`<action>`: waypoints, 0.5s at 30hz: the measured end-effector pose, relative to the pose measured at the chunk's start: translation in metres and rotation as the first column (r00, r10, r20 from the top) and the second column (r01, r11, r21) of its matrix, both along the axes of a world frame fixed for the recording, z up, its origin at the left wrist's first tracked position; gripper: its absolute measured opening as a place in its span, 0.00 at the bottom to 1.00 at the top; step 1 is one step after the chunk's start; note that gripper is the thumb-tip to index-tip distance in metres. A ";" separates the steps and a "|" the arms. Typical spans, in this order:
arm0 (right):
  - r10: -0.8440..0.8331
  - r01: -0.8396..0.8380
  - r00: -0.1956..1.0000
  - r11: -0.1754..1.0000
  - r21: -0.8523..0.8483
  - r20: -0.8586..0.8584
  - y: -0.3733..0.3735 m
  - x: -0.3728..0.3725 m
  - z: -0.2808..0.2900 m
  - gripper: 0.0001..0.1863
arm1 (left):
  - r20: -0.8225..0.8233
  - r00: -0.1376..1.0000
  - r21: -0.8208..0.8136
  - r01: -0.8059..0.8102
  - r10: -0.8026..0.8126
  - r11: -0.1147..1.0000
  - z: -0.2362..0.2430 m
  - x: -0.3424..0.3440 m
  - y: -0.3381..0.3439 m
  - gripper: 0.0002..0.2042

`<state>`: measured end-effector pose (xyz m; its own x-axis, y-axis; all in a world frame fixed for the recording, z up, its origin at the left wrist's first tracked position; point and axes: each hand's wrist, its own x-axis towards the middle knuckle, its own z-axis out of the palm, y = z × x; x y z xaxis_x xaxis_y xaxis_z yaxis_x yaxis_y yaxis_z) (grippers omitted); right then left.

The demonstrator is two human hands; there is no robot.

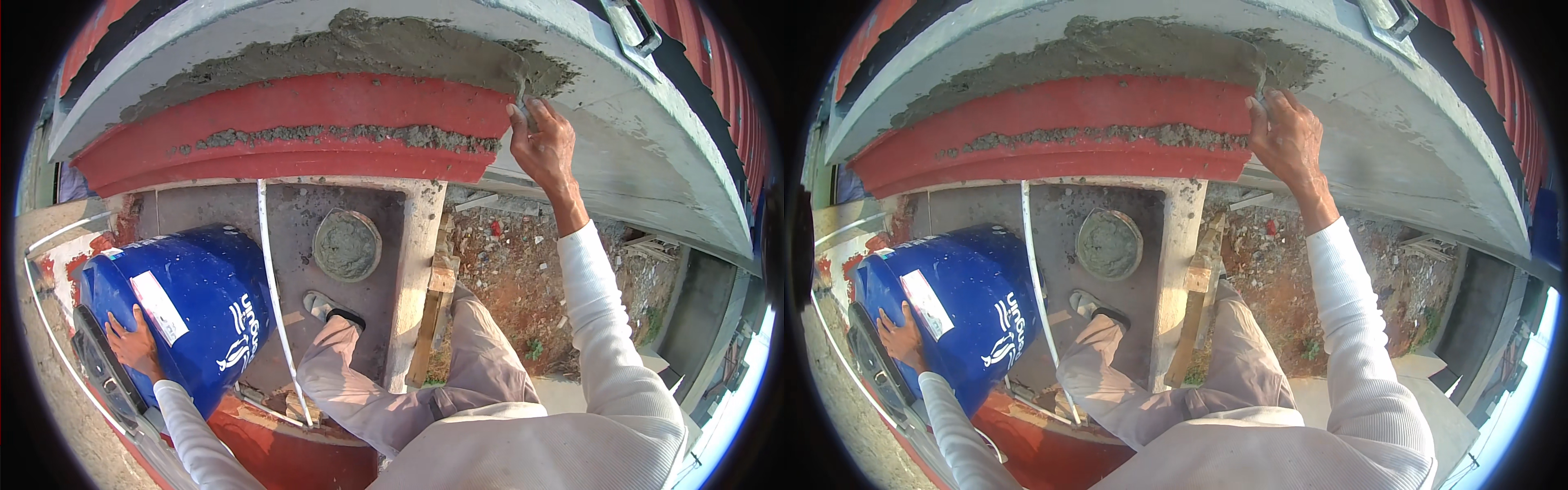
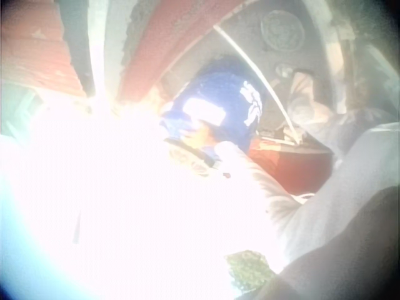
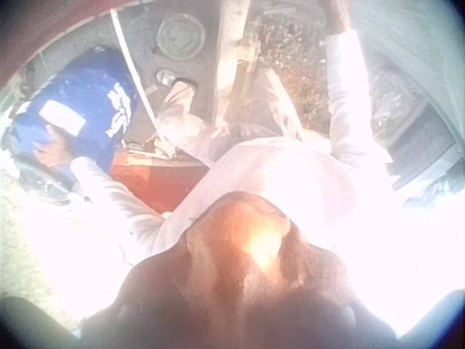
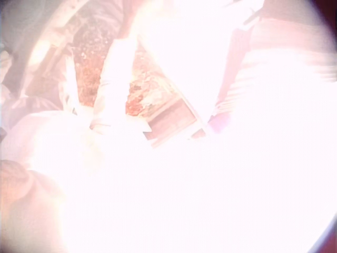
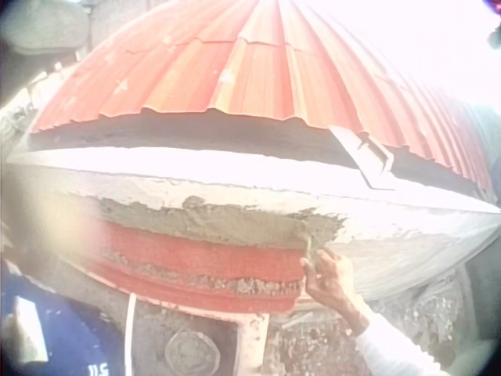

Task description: The person applies mortar along the edge of a wall using a trowel. They scoop mortar from a bucket and smooth it across the red-painted surface repeatedly.

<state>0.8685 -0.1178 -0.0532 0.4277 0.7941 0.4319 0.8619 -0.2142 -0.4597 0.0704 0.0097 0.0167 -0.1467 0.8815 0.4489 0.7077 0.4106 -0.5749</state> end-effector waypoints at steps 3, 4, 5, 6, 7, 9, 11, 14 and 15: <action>0.012 -0.017 0.997 0.997 0.071 0.075 -0.018 0.021 0.004 0.12 | -0.004 1.000 -0.007 -0.018 0.018 1.000 -0.003 0.005 0.000 0.39; 0.018 -0.024 0.997 0.997 0.070 0.073 -0.025 0.022 0.004 0.12 | -0.019 1.000 -0.003 -0.007 0.007 1.000 -0.002 0.004 0.001 0.39; -0.045 0.048 0.997 0.998 0.037 -0.055 -0.034 0.020 0.007 0.11 | -0.031 1.000 0.001 0.003 -0.003 1.000 -0.002 0.003 0.001 0.39; -0.112 0.113 0.977 0.994 -0.005 -0.180 -0.040 0.015 0.010 0.10 | -0.031 0.999 0.001 -0.005 0.005 1.000 0.001 0.000 -0.001 0.39; -0.118 0.118 0.968 0.993 -0.011 -0.221 -0.042 0.011 0.008 0.09 | -0.016 0.999 0.009 0.028 -0.028 1.000 0.000 0.001 0.001 0.39; -0.017 0.027 0.979 0.999 0.042 -0.204 -0.022 -0.019 0.009 0.09 | -0.008 0.998 0.018 0.059 -0.059 0.998 0.000 0.002 0.001 0.39; 0.085 -0.067 0.979 0.993 0.102 -0.187 0.005 -0.051 0.002 0.10 | 0.004 0.999 0.000 0.033 -0.033 0.999 -0.003 0.004 -0.001 0.40; 0.159 -0.151 0.982 0.985 0.081 -0.106 0.041 -0.059 -0.012 0.11 | 0.022 1.000 0.001 -0.012 0.012 1.000 -0.006 0.006 -0.004 0.40; 0.112 -0.105 0.990 0.991 0.078 -0.084 0.045 -0.049 -0.009 0.12 | 0.037 0.999 -0.001 -0.014 0.014 1.000 -0.005 0.004 -0.004 0.40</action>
